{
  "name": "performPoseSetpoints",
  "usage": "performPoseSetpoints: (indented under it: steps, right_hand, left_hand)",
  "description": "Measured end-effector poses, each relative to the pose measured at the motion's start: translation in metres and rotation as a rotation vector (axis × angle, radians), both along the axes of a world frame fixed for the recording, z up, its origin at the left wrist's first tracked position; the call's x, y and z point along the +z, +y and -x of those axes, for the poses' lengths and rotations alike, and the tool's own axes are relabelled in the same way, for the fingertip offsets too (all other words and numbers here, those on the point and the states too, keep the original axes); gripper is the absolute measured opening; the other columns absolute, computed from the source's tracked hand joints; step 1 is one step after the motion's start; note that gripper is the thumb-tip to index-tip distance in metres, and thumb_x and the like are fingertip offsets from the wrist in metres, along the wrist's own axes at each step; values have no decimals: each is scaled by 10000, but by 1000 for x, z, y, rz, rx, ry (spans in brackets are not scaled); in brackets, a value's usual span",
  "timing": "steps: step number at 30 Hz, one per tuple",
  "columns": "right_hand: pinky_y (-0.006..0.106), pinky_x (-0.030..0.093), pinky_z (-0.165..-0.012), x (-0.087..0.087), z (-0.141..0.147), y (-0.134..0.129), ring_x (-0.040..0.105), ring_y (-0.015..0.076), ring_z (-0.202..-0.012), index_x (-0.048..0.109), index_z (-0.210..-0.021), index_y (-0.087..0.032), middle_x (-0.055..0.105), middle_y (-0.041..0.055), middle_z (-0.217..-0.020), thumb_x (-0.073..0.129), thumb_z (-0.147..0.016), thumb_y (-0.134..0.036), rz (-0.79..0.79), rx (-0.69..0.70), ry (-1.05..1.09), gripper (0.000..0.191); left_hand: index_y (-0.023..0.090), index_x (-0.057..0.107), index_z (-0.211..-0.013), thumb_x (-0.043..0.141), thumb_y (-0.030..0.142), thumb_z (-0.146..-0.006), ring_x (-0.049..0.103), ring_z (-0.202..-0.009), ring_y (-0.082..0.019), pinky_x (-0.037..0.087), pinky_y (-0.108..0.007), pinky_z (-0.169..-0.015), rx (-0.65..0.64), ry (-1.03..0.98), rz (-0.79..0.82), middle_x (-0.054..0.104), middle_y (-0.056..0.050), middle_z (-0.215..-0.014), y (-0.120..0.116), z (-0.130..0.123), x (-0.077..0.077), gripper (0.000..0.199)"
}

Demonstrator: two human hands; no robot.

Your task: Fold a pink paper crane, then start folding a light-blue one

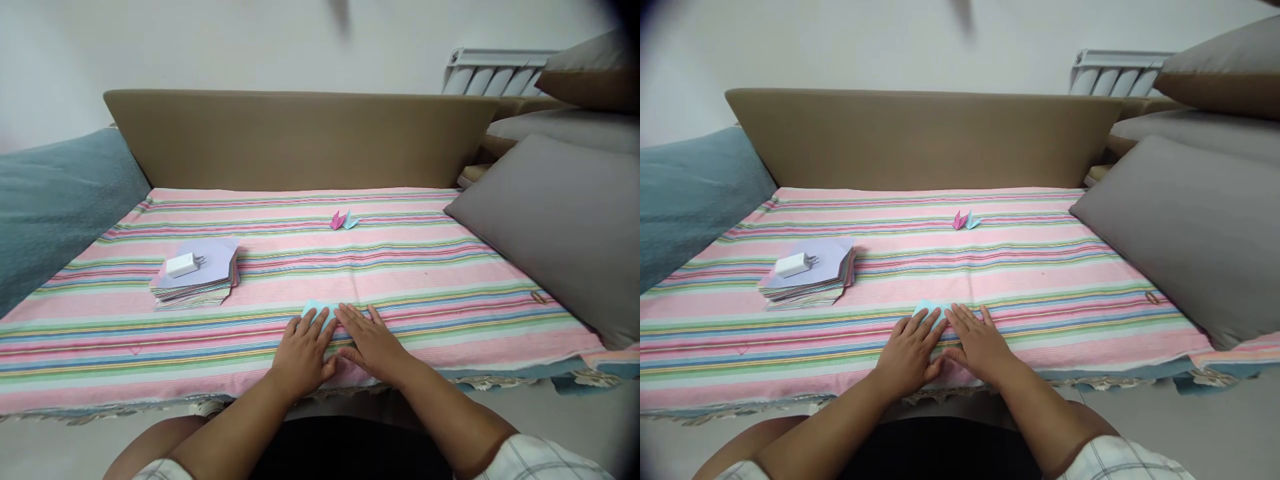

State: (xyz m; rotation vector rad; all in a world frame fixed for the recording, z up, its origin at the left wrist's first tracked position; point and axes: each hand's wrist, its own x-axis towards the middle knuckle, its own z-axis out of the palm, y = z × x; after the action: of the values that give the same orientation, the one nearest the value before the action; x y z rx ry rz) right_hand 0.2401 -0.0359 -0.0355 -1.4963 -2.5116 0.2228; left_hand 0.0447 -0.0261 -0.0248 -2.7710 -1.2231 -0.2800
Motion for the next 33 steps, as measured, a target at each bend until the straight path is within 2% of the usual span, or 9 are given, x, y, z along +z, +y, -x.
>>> performPoseSetpoints:
  steps: [4, 7, 11, 13, 15, 17, 23, 27, 33]
  right_hand:
    - [565, 134, -1074, 1, -4, 2, 270, 280, -1340, 211, -1436, -168, 273, 143, -1462, 291, -851, -646, 53, -72, 1, 760]
    - [557, 144, -1075, 4, -4, 5, 316, 294, -1315, 242, -1426, -149, 337, 152, -1434, 324, -845, -643, 56, -127, 18, 767]
    - [539, 201, -1064, 13, 0, 11, 380, 319, -1265, 371, -1364, -121, 479, 161, -1335, 355, -884, -544, -91, -276, 101, 640]
    - [471, 293, -1042, 16, 4, 12, 426, 281, -1226, 427, -1323, -139, 505, 146, -1306, 342, -911, -468, -159, -203, 211, 534]
    - [418, 373, -996, 17, 11, 14, 482, 236, -1163, 436, -1307, -171, 546, 121, -1253, 315, -931, -392, -142, -61, 325, 453]
    - [408, 423, -942, 14, 17, 15, 536, 221, -1073, 411, -1316, -175, 588, 115, -1175, 334, -928, -358, -109, 0, 377, 436]
    - [399, 430, -914, 3, 21, 20, 531, 217, -1056, 348, -1335, -132, 593, 122, -1154, 363, -923, -310, -103, -52, 401, 449]
    - [410, 393, -919, 3, 21, 18, 521, 222, -1041, 326, -1353, -143, 621, 105, -1093, 390, -913, -315, -117, -30, 337, 477]
    - [428, 364, -878, 5, 28, 18, 508, 238, -1009, 290, -1381, -139, 642, 107, -1051, 408, -902, -332, -112, -80, 243, 530]
  left_hand:
    - [250, 370, -1367, 459, 509, -819, 311, -1294, -294, 275, -450, -1000, 4, 2, 11, 352, -55, -1445, 0, 0, -1, 613]
    - [252, 363, -1370, 444, 520, -825, 307, -1298, -292, 272, -449, -1004, 0, 1, 15, 346, -54, -1448, 0, 1, -1, 613]
    - [252, 347, -1376, 429, 527, -830, 305, -1300, -292, 270, -456, -1006, 4, 2, 7, 346, -59, -1447, -1, 0, -1, 616]
    - [250, 359, -1367, 432, 531, -828, 305, -1299, -290, 274, -455, -1005, 6, 9, 5, 350, -58, -1445, -1, 0, 0, 613]
    - [244, 389, -1347, 433, 535, -825, 303, -1301, -287, 281, -449, -1005, 5, 18, 8, 358, -57, -1440, -1, 0, 0, 599]
    - [238, 412, -1329, 434, 534, -824, 294, -1306, -284, 284, -445, -1007, 2, 25, 10, 358, -55, -1440, -1, 0, -1, 586]
    - [220, 398, -1330, 456, 534, -810, 280, -1320, -275, 274, -440, -1020, 20, 26, 20, 294, -90, -1469, -1, 0, -2, 610]
    - [212, 440, -1295, 473, 523, -803, 280, -1322, -276, 269, -438, -1027, 26, 22, 20, 295, -104, -1467, -2, -1, -2, 583]
    - [204, 483, -1257, 493, 532, -788, 275, -1326, -279, 260, -439, -1038, 39, 29, 28, 303, -115, -1461, -2, -2, -4, 573]
